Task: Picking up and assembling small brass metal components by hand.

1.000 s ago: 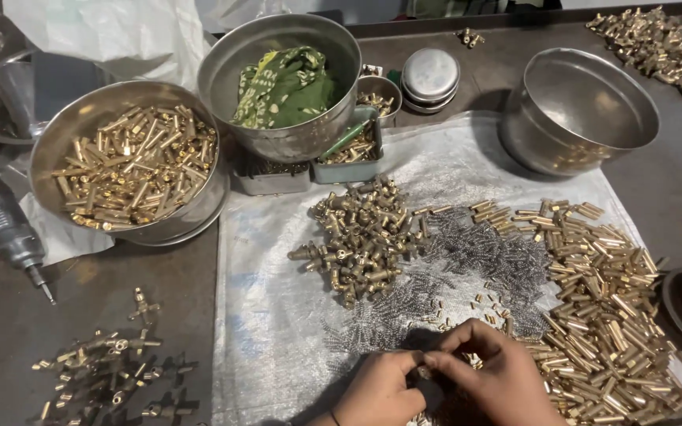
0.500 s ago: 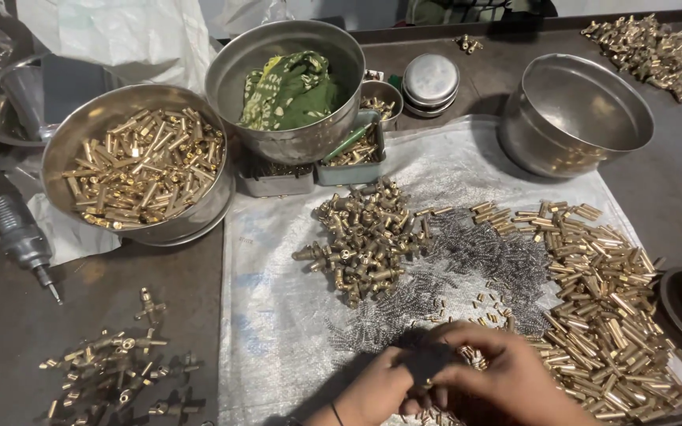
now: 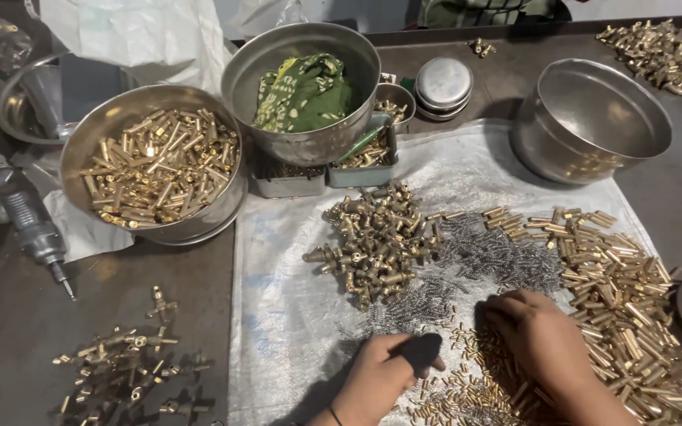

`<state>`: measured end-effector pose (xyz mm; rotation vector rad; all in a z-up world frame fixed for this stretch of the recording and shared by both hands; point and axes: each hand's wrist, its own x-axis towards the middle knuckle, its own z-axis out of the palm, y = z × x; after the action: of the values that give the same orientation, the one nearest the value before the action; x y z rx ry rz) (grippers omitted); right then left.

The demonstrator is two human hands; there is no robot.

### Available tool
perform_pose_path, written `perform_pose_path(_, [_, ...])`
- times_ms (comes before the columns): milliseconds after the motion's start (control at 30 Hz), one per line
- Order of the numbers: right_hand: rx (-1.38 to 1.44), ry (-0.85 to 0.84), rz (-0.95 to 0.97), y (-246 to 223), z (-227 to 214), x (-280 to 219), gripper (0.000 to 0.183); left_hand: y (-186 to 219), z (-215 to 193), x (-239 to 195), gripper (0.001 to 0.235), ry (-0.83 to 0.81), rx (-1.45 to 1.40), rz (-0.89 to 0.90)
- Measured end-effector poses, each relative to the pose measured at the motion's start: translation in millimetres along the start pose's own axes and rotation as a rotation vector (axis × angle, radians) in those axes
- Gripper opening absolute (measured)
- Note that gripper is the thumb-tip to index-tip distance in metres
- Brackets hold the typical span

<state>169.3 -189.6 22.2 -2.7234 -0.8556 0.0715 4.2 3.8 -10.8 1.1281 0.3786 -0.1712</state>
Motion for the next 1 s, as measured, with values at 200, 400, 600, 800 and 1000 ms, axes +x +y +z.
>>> perform_pose_path(200, [-0.083,-0.11,0.023,-9.1,-13.4,4.5,0.033,6.0,-0.2,-1.6,0.046,0.005,-0.107,-0.048])
perform_pose_path(400, [0.581,-0.211,-0.108,-52.1,-9.4,-26.7,0.023,7.2,-2.0,-0.1,0.04,0.093,-0.325,-0.228])
perform_pose_path(600, [0.469,-0.036,-0.457,-84.8,-7.6,-34.5,0.02,-9.2,-4.2,6.3,0.034,0.16,-0.422,-0.238])
perform_pose_path(800, [0.367,-0.008,-0.404,-80.4,2.3,-41.8,0.023,-29.2,-2.0,14.1,0.035,0.225,-0.317,-0.253])
perform_pose_path(1000, [0.382,-0.189,-0.32,-54.7,-4.1,-27.9,0.022,5.9,7.1,-7.2,0.036,0.086,-0.017,-0.131])
